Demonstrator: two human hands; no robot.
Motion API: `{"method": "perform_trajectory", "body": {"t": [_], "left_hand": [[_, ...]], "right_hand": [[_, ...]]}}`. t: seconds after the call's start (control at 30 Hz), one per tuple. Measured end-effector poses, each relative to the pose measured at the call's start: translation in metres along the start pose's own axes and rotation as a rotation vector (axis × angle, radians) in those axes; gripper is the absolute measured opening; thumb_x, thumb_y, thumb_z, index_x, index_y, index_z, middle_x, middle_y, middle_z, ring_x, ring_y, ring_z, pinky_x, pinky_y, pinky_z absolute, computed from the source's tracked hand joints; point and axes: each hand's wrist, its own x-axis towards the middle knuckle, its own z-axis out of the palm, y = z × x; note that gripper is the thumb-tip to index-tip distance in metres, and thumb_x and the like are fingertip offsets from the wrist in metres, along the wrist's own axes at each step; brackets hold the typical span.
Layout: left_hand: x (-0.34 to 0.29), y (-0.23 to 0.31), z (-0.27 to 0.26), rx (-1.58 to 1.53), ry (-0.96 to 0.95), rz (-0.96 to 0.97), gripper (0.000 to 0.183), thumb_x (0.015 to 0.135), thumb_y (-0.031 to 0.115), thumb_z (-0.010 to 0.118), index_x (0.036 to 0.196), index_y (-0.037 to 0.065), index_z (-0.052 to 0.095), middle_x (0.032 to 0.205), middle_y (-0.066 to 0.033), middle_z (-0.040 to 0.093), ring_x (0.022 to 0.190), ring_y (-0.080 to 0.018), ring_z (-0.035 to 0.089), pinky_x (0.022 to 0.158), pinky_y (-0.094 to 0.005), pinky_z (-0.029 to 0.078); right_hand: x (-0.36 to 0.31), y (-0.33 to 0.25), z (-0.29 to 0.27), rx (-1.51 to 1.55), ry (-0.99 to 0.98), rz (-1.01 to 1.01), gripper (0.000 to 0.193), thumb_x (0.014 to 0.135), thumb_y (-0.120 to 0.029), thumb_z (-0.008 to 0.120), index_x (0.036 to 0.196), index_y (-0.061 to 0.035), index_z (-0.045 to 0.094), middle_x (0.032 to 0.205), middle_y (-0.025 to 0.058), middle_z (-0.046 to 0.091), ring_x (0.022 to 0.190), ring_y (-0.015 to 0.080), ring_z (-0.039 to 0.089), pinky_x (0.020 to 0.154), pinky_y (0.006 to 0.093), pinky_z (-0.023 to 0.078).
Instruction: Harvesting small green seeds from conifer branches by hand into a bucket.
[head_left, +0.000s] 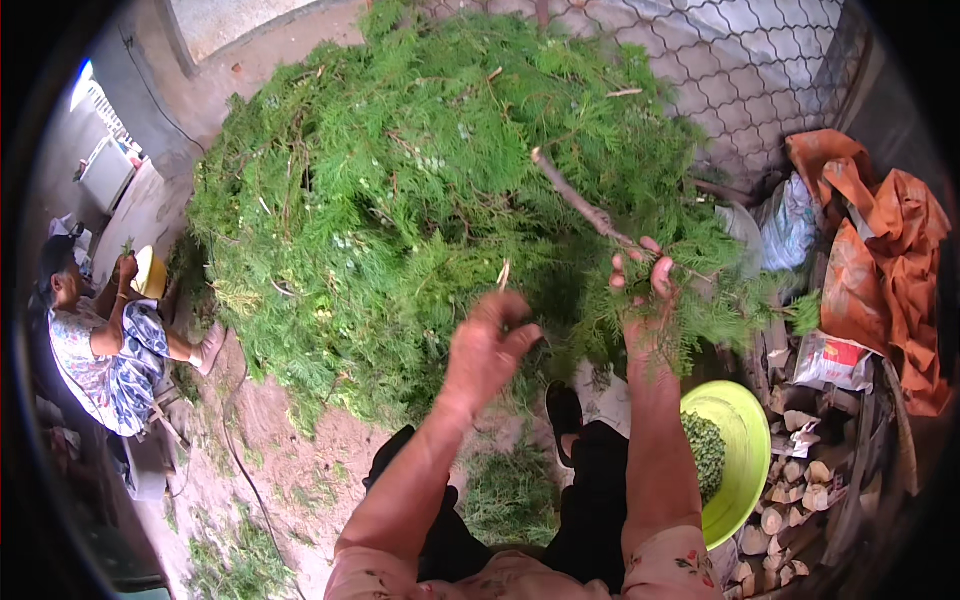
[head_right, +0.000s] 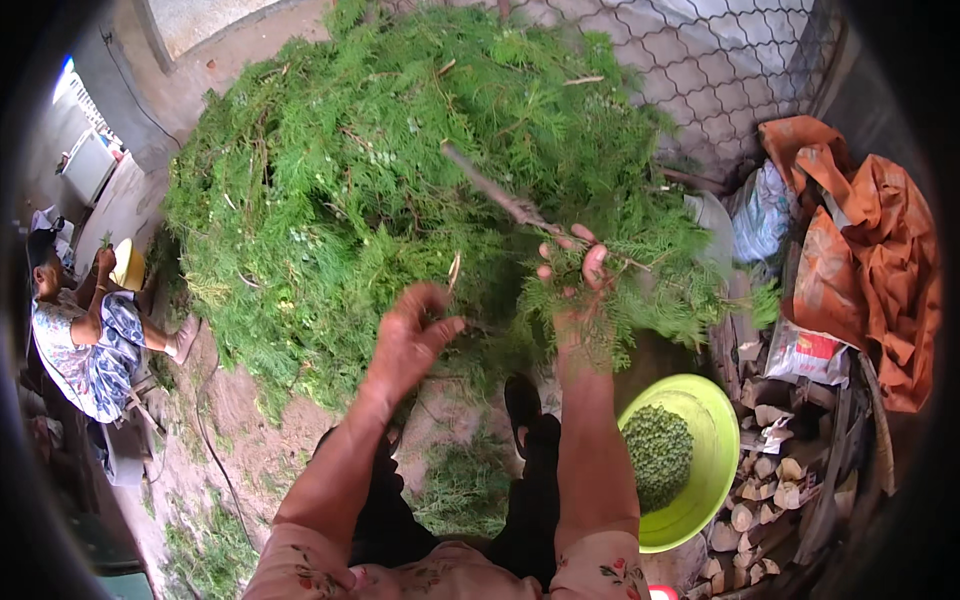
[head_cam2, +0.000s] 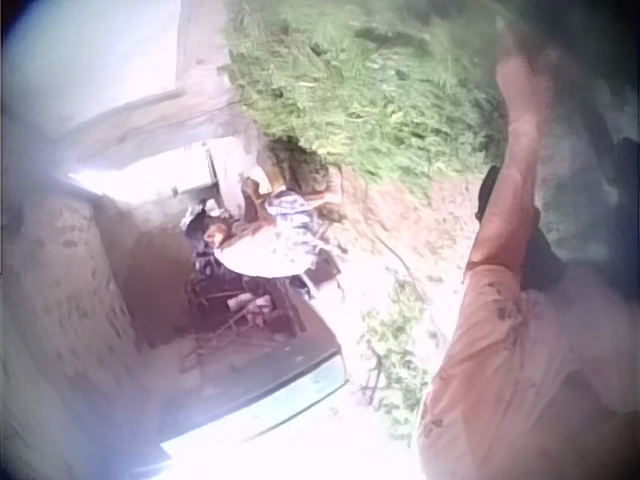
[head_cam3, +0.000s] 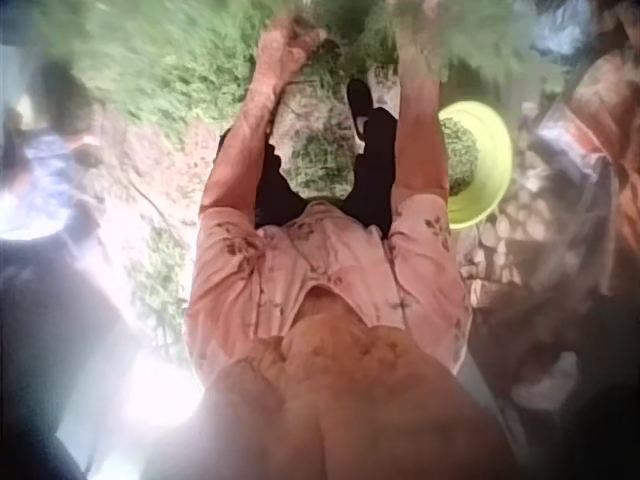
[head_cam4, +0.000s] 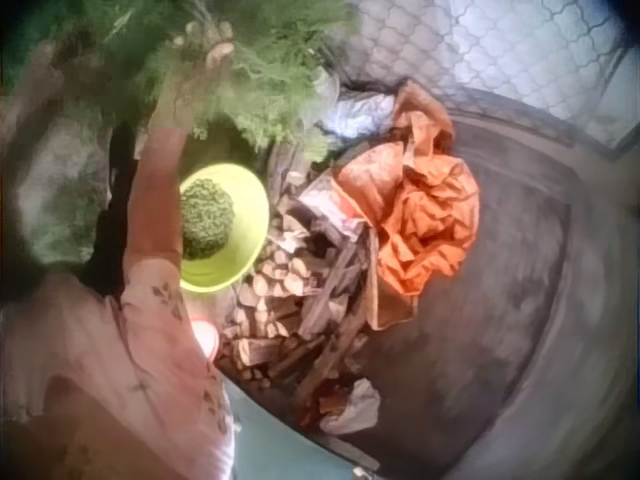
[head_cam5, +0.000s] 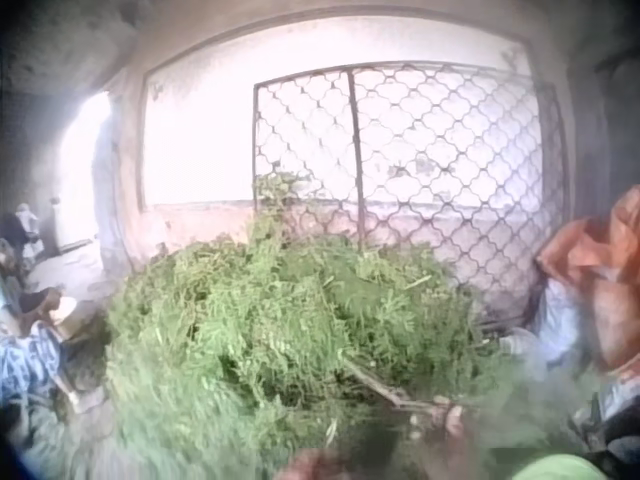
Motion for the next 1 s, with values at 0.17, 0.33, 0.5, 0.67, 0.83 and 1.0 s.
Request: {"method": "perform_trajectory", "body": {"t": [0.17,0.33,0.5,0.67,0.83,1.0], "left_hand": [[0.007,-0.058,0.032,0.17,-0.088,0.189,0.052,0.069,0.02,0.068,0.116,0.011,0.048,0.107,-0.0106,0.052,0.082,-0.0256,0.061,0.071,-0.0364,0.05],[0.008,-0.074,0.051,0.802,-0.314,-0.102,0.039,0.069,0.026,0.065,0.104,0.013,0.054,0.092,-0.0107,0.058,0.087,-0.0289,0.058,0.07,-0.0401,0.047],[0.013,-0.124,0.039,1.163,-0.324,0.084,0.02,0.074,0.02,0.058,0.092,0.013,0.062,0.078,-0.0083,0.061,0.081,-0.0293,0.059,0.066,-0.0403,0.047],[0.002,-0.121,0.005,1.004,-0.436,-0.371,0.017,0.081,0.019,0.052,0.086,0.008,0.064,0.082,-0.0102,0.063,0.084,-0.0246,0.061,0.074,-0.0388,0.048],[-0.008,-0.136,-0.042,1.006,-0.342,-0.371,0.017,0.082,0.023,0.053,0.088,0.013,0.064,0.087,-0.0102,0.063,0.085,-0.024,0.062,0.077,-0.0384,0.048],[-0.016,-0.143,-0.071,0.72,-0.17,-0.441,0.023,0.074,0.029,0.061,0.089,0.012,0.065,0.084,-0.0129,0.062,0.08,-0.0299,0.059,0.073,-0.0386,0.046]], "right_hand": [[-0.02,0.009,0.026,-0.121,0.024,0.071,0.047,0.082,-0.034,0.058,0.111,0.0021,0.045,0.098,0.0135,0.054,0.081,0.0226,0.06,0.068,0.0313,0.055],[-0.024,0.001,0.034,-0.193,0.149,0.128,0.044,0.082,-0.034,0.058,0.108,0.0004,0.047,0.093,0.0143,0.057,0.081,0.024,0.061,0.068,0.0343,0.054],[-0.014,0.009,0.021,-0.03,-0.023,0.133,0.037,0.083,-0.032,0.058,0.099,0.0009,0.049,0.096,0.0179,0.057,0.079,0.0254,0.061,0.069,0.0349,0.055],[-0.015,-0.006,0.026,-0.073,0.186,0.013,0.038,0.08,-0.031,0.062,0.098,0.0002,0.05,0.091,0.0146,0.057,0.078,0.023,0.061,0.062,0.0343,0.053],[-0.007,-0.041,0.013,-0.196,0.185,-0.226,0.044,0.076,-0.036,0.066,0.1,-0.0033,0.049,0.085,0.0061,0.05,0.066,0.017,0.052,0.054,0.0272,0.044],[-0.006,-0.041,-0.001,-0.155,0.324,-0.236,0.031,0.074,-0.027,0.07,0.089,-0.0043,0.055,0.083,0.0049,0.053,0.062,0.0138,0.052,0.052,0.0249,0.045]]}}
